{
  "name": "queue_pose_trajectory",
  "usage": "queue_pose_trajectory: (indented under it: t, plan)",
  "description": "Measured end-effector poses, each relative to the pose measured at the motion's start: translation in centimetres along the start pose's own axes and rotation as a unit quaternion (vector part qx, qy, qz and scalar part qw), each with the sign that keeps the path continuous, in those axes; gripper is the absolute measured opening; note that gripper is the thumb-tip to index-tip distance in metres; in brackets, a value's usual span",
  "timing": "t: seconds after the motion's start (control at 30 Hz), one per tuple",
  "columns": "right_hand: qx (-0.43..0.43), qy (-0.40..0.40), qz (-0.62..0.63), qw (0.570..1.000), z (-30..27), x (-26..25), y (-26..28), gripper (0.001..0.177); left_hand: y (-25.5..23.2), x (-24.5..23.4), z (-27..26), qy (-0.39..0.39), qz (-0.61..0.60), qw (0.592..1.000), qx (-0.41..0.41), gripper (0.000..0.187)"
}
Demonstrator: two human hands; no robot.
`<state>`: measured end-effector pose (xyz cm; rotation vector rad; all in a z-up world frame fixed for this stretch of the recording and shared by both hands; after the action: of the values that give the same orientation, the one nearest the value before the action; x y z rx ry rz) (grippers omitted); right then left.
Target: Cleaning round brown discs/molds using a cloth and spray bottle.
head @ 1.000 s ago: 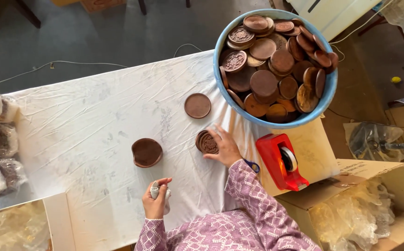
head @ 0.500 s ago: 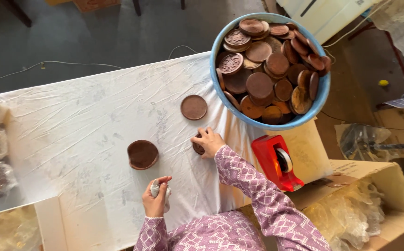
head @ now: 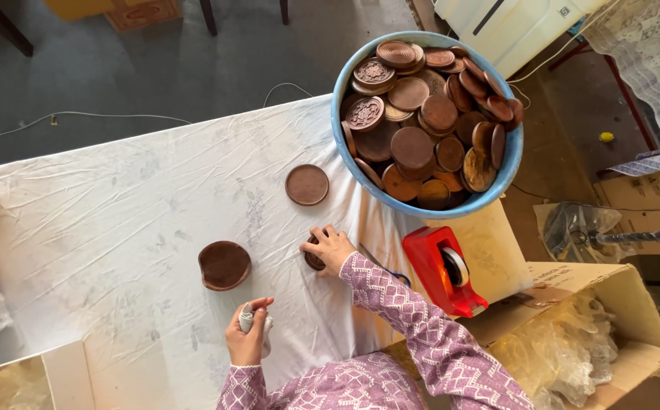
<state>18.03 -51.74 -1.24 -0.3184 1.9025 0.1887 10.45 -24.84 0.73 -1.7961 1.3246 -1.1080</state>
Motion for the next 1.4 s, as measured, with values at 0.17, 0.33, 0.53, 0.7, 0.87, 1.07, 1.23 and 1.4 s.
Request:
queue_pose_trajectory:
  t: [0.17, 0.33, 0.53, 0.7, 0.87, 1.07, 1.23, 1.4]
  plan:
    - [-0.002, -0.053, -0.004, 0.999, -1.1, -3.9, 1.4, 0.105, 0.7, 0.1, 0.1, 0.009, -0.024, 1.000, -0.001, 0.018]
    - [0.004, -0.249, 0.159, 0.955, -3.9, -5.1, 4.7, 0.086, 1.1, 0.3, 0.5, 0.014, 0.033, 0.997, 0.070, 0.030]
    - [-0.063, -0.003, 0.574, 0.817, -7.3, -4.6, 10.0, 0.062, 1.1, 2.5, 0.7, 0.048, -0.105, 0.992, -0.046, 0.060]
    - [0.122, -0.140, 0.523, 0.832, -8.4, -2.6, 9.5, 0.049, 1.0, 3.2, -0.1, 0.070, 0.001, 0.997, 0.009, 0.064]
    - [0.079, -0.122, 0.738, 0.659, -9.3, -0.2, 11.3, 0.050, 9.9, 2.3, 5.1, 0.080, -0.061, 0.995, -0.019, 0.077]
    - [0.087, -0.070, 0.901, 0.419, -8.8, 7.6, 10.6, 0.055, 4.1, 7.4, -0.1, 0.237, 0.218, 0.928, 0.189, 0.080]
    - [0.306, -0.104, 0.904, 0.280, -11.5, 11.0, 5.9, 0.046, 4.0, 7.9, 3.4, 0.192, 0.284, 0.924, 0.171, 0.060]
    - [0.303, -0.188, 0.913, 0.199, -14.2, 12.4, 2.8, 0.044, 0.7, 13.5, 5.7, 0.201, 0.431, 0.851, 0.224, 0.111]
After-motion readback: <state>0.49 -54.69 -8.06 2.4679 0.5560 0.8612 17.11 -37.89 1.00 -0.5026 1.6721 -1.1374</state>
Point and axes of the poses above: each hand's wrist, its own z-axis towards the middle knuckle, its own x-axis out of the palm, y = z × x, the point moved 2 cm from there along z, towards the middle knuckle, and after that the axes turned 15 degrees about -z, right-handed, at the moved point
